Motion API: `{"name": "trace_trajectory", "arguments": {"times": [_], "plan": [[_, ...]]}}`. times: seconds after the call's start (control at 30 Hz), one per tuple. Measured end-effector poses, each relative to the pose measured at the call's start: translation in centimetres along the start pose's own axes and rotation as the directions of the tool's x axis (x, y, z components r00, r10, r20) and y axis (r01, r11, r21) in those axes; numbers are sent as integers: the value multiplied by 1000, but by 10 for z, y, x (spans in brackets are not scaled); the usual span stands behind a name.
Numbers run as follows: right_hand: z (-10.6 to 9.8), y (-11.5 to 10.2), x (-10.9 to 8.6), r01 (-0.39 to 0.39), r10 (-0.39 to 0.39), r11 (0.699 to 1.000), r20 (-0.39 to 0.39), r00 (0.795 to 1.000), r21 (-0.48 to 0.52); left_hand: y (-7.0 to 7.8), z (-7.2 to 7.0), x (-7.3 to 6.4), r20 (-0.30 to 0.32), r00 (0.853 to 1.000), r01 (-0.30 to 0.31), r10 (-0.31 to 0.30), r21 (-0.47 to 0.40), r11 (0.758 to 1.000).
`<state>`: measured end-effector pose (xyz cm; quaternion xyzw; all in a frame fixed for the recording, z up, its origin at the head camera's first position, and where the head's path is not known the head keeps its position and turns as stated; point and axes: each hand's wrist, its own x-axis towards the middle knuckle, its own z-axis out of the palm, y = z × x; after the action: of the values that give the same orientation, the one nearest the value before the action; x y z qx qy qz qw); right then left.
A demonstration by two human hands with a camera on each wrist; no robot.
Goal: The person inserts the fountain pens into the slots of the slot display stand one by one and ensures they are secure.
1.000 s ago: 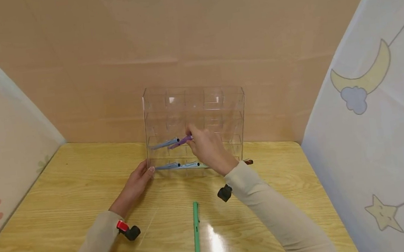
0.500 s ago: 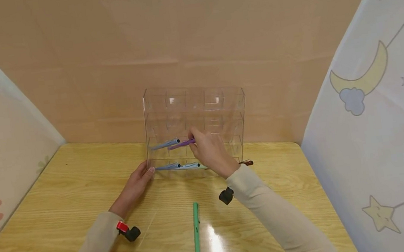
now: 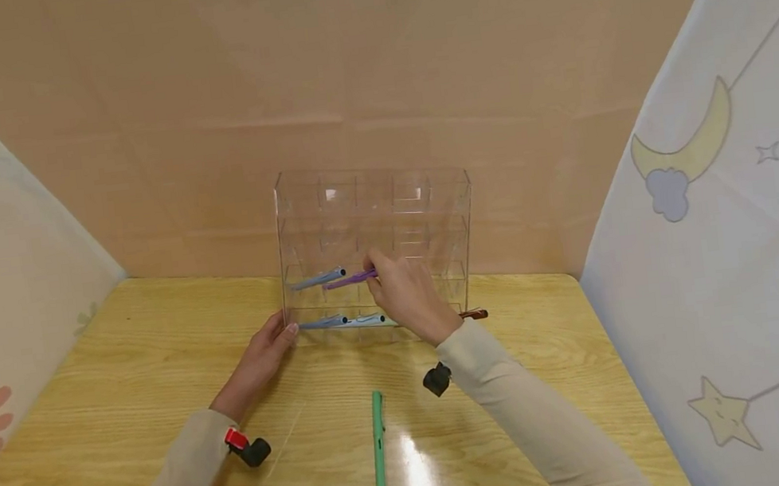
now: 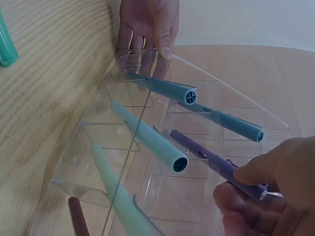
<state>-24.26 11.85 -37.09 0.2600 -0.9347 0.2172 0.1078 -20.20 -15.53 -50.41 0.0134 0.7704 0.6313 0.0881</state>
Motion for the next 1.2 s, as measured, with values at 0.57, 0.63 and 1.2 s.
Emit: {"name": "trace_trajectory", "arguments": {"times": [0.57, 0.63, 1.2], "plan": [[-50, -12, -11, -105, 108, 991, -41, 993, 77, 3, -1, -5, 17, 1000, 7, -6, -9, 1000], [-57, -14, -17, -96, 103, 991, -72, 992, 92, 3, -1, -5, 16, 1000, 7, -7, -2, 1000], [-70, -33, -73, 13, 12, 991, -186, 983, 137, 2, -1, -2, 24, 1000, 19, -19, -10, 1000]]}}
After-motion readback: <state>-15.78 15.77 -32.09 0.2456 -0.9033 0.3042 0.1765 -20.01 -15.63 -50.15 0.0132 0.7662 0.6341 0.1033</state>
